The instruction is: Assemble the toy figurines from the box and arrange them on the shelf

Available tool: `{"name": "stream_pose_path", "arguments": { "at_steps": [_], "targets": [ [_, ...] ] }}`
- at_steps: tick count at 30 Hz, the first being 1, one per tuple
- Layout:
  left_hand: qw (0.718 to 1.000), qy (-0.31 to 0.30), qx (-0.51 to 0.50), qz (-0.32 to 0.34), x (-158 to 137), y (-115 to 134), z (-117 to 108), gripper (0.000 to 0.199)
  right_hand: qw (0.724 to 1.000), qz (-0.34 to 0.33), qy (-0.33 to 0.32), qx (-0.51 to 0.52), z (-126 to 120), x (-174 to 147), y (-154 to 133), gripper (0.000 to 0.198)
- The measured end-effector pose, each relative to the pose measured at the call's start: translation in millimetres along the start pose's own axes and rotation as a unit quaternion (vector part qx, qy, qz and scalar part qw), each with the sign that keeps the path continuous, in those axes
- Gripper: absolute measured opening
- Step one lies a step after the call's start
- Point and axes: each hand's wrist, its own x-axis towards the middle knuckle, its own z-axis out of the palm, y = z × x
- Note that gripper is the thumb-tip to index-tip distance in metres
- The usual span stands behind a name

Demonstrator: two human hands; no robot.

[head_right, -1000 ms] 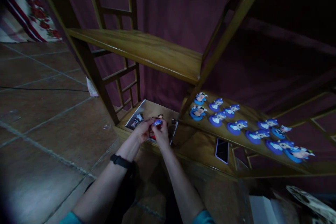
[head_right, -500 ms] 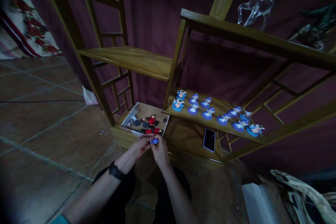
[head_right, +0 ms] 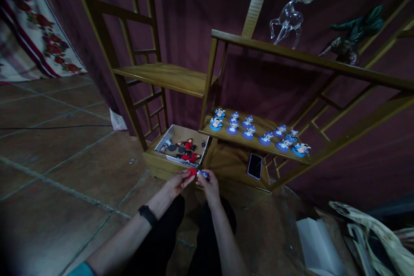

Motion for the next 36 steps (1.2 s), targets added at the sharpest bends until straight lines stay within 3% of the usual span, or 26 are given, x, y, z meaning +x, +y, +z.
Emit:
{"name": "stream_pose_path", "arguments": {
  "at_steps": [4, 7, 24, 36],
  "targets": [
    [0.998, 0.013, 0.020, 0.052, 2, -2, 5, 0.017, 0.999, 0.031, 0.005, 0.042, -5, -1, 1, 0.031],
    [0.998, 0.003, 0.029, 0.051, 5, -2, 7, 0.019, 0.998, 0.034, 0.021, 0.051, -8, 2, 3, 0.035],
    [0.988, -0.115, 0.089, 0.047, 10, -16, 6, 0.021, 0.991, -0.014, 0.078, -0.107, -11, 25, 32, 0.037],
    [0.988, -0.088, 0.112, 0.055, 16, -18, 4, 0.014, 0.973, -0.039, 0.083, -0.210, -12, 24, 31, 0.035]
  ]
}}
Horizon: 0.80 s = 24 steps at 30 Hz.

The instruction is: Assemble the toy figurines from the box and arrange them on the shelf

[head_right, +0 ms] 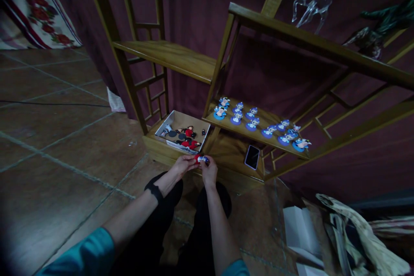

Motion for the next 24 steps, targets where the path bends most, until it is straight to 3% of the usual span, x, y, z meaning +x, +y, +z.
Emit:
{"name": "stream_pose_path", "arguments": {
  "at_steps": [24],
  "targets": [
    [0.997, 0.034, 0.064, -0.024, -1, 8, -14, 0.018, 0.991, -0.077, -0.042, -0.098, -4, -8, -13, 0.034]
  ]
}}
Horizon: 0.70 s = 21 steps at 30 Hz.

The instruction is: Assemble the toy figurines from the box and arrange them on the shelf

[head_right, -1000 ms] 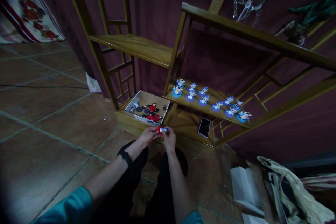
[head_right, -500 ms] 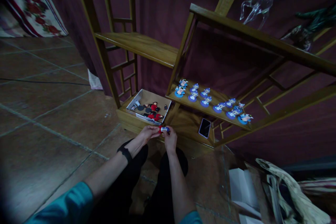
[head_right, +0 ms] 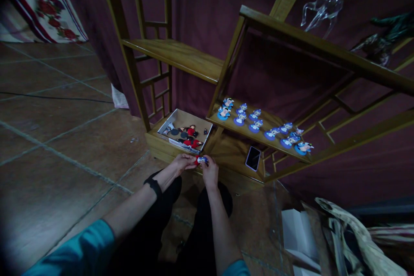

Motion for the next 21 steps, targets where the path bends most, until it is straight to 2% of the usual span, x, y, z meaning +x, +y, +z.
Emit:
{"name": "stream_pose_path", "arguments": {
  "at_steps": [7, 12, 21],
  "targets": [
    [1.000, -0.019, 0.016, 0.018, -3, 1, 2, 0.010, 1.000, 0.026, 0.010, 0.009, 3, 0, 3, 0.033],
    [0.999, -0.024, 0.028, 0.017, -5, 2, 3, 0.011, 0.999, 0.049, 0.017, 0.009, 4, -1, 6, 0.034],
    [0.999, -0.018, -0.018, -0.039, -3, 5, -2, 0.013, 0.999, -0.032, 0.013, -0.039, -2, -6, -5, 0.029]
  ]
}}
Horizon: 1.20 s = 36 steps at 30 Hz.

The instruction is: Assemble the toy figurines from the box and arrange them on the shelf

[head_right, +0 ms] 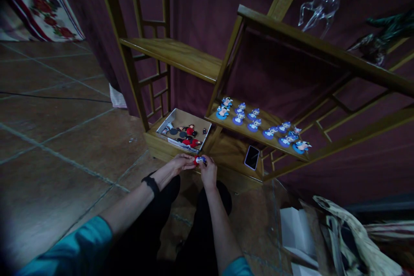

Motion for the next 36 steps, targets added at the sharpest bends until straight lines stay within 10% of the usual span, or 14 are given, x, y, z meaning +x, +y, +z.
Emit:
{"name": "stream_pose_path", "arguments": {
  "at_steps": [24, 36],
  "targets": [
    [0.999, -0.030, 0.014, -0.016, -1, -3, 6, 0.015, 0.999, -0.043, -0.007, -0.010, -6, -4, -8, 0.030],
    [0.992, -0.041, -0.103, -0.056, 0, 2, 8, 0.007, 0.977, 0.056, 0.049, 0.200, 1, 1, 13, 0.033]
  ]
}}
